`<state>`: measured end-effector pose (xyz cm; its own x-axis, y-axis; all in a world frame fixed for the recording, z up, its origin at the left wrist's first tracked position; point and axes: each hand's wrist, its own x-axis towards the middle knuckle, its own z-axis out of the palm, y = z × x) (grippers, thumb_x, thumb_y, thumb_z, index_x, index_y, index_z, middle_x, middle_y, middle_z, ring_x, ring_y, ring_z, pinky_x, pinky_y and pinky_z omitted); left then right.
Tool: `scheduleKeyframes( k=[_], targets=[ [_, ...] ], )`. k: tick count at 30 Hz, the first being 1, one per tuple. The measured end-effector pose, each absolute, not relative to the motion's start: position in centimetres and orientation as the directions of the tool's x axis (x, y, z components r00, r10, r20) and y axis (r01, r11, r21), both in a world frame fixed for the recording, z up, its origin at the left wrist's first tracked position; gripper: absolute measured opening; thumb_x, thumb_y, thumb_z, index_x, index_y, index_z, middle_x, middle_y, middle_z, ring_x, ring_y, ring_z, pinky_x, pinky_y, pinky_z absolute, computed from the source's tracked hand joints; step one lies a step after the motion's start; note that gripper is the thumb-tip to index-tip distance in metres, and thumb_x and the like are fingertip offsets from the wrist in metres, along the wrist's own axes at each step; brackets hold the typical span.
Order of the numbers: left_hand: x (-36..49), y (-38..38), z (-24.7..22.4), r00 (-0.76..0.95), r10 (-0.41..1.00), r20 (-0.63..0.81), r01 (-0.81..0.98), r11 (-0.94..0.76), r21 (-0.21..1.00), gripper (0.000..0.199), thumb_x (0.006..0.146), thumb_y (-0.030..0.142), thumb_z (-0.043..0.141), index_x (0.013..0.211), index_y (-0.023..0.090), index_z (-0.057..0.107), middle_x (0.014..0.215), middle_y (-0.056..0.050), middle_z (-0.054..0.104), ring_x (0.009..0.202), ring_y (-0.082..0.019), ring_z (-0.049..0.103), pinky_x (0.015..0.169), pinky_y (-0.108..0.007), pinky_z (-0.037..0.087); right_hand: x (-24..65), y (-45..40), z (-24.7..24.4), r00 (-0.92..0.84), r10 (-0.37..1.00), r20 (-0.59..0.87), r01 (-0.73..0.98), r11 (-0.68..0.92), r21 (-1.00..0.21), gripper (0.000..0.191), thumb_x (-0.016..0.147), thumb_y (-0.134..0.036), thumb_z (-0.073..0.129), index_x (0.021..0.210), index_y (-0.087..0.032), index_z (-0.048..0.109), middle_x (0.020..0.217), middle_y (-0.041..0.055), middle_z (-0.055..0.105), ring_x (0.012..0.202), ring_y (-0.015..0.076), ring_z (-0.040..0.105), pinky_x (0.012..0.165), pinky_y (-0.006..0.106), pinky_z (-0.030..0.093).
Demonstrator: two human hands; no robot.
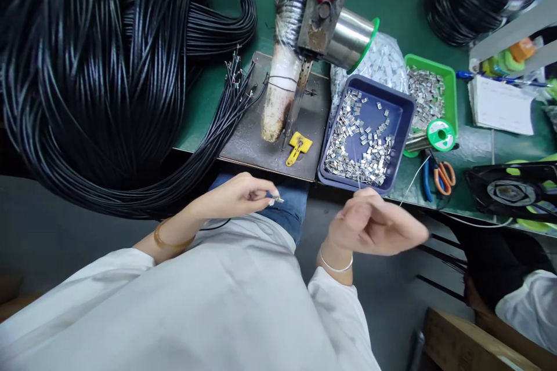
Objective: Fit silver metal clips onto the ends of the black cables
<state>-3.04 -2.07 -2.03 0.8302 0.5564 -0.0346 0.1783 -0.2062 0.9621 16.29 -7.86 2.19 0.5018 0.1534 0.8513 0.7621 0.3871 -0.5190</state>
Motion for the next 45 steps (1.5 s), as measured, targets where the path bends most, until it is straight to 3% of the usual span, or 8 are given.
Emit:
scheduleKeyframes(
  k=[6,10,15,21,33,40,43,45],
  targets=[
    [-5.9,-2.0,-1.3,0.588,0.801,0.111,0.264,-0.32,0.91,0.026,0.087,0.031,0.066,0.107,0.017,0.075,0.087,-0.006,0.077,0.072,-0.015,0.069,0.07,-0.024,0.053,20.0,-8.9,3.1,0.504,0.767,0.397,0.69,-0.081,-0.719,0.014,0.089,-0.035,0.063,0.09,-0.023,0.057,0.071,-0.0024,0.061,0.057,0.0159,0.065,0.058,0.032,0.055],
    [-8.0,0.1,-0.1,0.161,0.91,0.382,0.609,-0.396,0.687,0.027,0.086,0.031,0.069,0.111,0.022,0.073,0.11,-0.01,0.072,0.104,-0.027,0.065,0.095,-0.041,0.051,23.0,-7.0,1.3,0.469,0.802,0.369,0.821,-0.243,-0.516,0.013,0.084,-0.032,0.064,0.079,-0.022,0.057,0.069,-0.0013,0.062,0.06,0.0154,0.061,0.065,0.032,0.05],
    [-9.3,1.4,-0.3,0.265,0.945,0.19,0.822,-0.325,0.469,0.046,0.09,0.035,0.062,0.13,0.013,0.064,0.099,-0.013,0.067,0.089,-0.028,0.065,0.082,-0.04,0.051,23.9,-4.1,0.5,0.37,0.876,0.309,0.889,-0.238,-0.391,0.013,0.081,-0.031,0.062,0.073,-0.021,0.059,0.074,0.0023,0.066,0.065,0.0164,0.058,0.071,0.034,0.046],
    [-11.4,-1.5,-0.2,0.288,0.923,0.255,0.629,-0.383,0.677,0.032,0.094,0.027,0.053,0.117,0.016,0.072,0.076,-0.002,0.061,0.064,-0.013,0.055,0.064,-0.026,0.045,24.6,-3.4,0.9,0.339,0.908,0.245,0.911,-0.253,-0.325,0.01,0.076,-0.026,0.06,0.068,-0.022,0.057,0.072,0.0018,0.065,0.069,0.0177,0.058,0.074,0.035,0.044],
    [-13.1,-2.6,-1.5,-0.378,0.857,0.352,0.269,-0.262,0.927,0.013,0.089,0.026,0.065,0.09,0.028,0.078,0.082,0.004,0.074,0.063,-0.011,0.06,0.055,-0.031,0.047,25.7,-4.6,0.5,0.391,0.882,0.263,0.893,-0.295,-0.339,0.007,0.073,-0.026,0.059,0.068,-0.023,0.056,0.073,0.0013,0.064,0.067,0.0176,0.057,0.077,0.035,0.045],
    [-14.4,-2.8,0.3,-0.23,0.915,0.331,0.429,-0.21,0.878,0.014,0.086,0.023,0.07,0.094,0.027,0.08,0.075,0.007,0.076,0.056,-0.012,0.063,0.054,-0.034,0.05,26.0,-5.1,-0.3,0.393,0.867,0.306,0.883,-0.263,-0.389,0.007,0.075,-0.026,0.06,0.07,-0.022,0.056,0.073,-0.0005,0.061,0.063,0.0142,0.052,0.074,0.032,0.042],
    [-14.1,-2.8,2.2,-0.386,0.863,0.327,0.238,-0.249,0.939,0.017,0.09,0.019,0.063,0.091,0.027,0.078,0.074,0.008,0.071,0.053,-0.006,0.056,0.049,-0.028,0.039,26.1,-5.1,-0.6,0.405,0.857,0.319,0.872,-0.256,-0.418,0.006,0.074,-0.024,0.059,0.07,-0.021,0.056,0.072,-0.0018,0.06,0.061,0.0126,0.051,0.071,0.03,0.041],
    [-13.7,-2.6,3.8,-0.234,0.948,0.217,0.0,-0.224,0.975,0.013,0.088,0.021,0.065,0.088,0.027,0.077,0.06,0.007,0.061,0.045,-0.004,0.045,0.045,-0.027,0.03,26.1,-5.1,-0.9,0.415,0.85,0.326,0.862,-0.253,-0.439,0.005,0.074,-0.023,0.06,0.071,-0.021,0.056,0.072,-0.0024,0.059,0.061,0.0121,0.051,0.07,0.029,0.041]
  ],
)
